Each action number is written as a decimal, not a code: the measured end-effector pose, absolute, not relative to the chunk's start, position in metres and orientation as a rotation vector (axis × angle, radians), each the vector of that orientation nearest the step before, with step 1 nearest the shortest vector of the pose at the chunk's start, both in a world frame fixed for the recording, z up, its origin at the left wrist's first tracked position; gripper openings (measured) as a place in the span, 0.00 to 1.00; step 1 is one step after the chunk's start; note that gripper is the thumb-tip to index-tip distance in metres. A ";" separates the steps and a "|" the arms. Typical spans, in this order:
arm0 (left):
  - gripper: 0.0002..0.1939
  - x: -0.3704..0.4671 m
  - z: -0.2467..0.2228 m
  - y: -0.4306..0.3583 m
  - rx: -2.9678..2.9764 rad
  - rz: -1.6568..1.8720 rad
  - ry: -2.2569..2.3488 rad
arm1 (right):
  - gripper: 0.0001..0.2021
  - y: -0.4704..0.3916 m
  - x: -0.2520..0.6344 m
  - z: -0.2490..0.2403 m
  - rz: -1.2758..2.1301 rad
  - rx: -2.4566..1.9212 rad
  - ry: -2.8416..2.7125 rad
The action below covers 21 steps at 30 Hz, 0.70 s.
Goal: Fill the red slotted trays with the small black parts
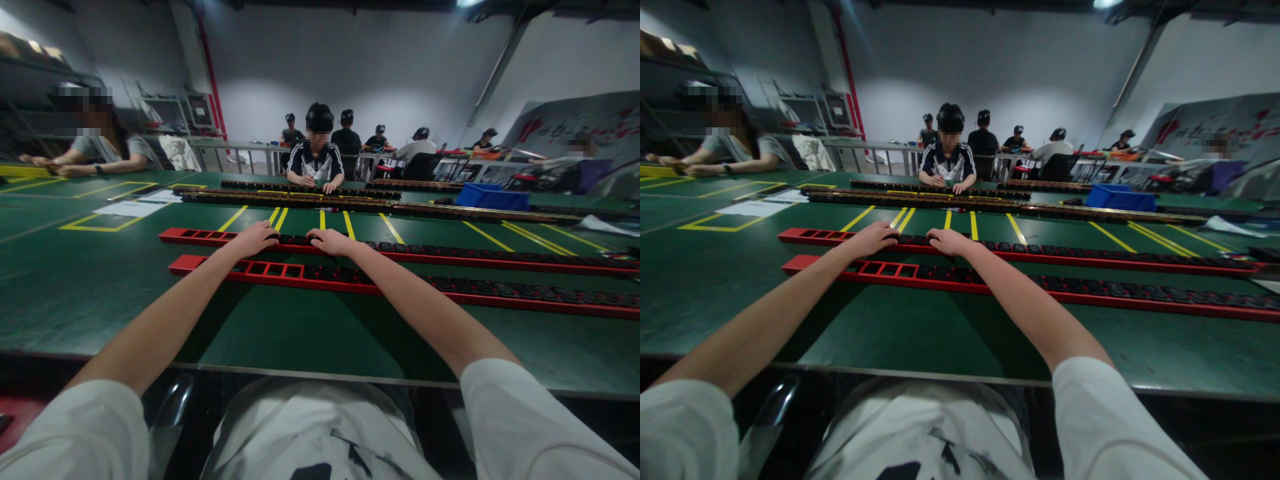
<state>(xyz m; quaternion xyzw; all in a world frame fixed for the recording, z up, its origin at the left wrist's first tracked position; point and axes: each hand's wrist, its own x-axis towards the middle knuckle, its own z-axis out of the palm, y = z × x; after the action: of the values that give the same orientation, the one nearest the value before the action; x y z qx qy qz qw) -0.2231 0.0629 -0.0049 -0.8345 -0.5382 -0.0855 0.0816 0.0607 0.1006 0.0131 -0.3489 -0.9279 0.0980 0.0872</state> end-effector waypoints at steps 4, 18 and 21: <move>0.22 -0.224 -0.006 0.064 -2.514 -0.266 -1.587 | 0.20 0.101 0.060 0.013 0.276 -1.039 -2.768; 0.20 -0.229 -0.009 0.072 -2.545 -0.349 -1.607 | 0.18 0.097 0.060 0.016 0.295 -1.057 -2.755; 0.19 -0.229 -0.007 0.074 -2.547 -0.366 -1.616 | 0.18 0.097 0.060 0.016 0.289 -1.041 -2.756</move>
<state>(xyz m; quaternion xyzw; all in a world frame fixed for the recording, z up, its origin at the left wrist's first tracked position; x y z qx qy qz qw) -0.2291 0.0737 -0.0071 -0.8371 -0.5312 -0.1203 0.0516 0.0603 0.0970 0.0156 -0.3501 -0.9272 0.0974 0.0907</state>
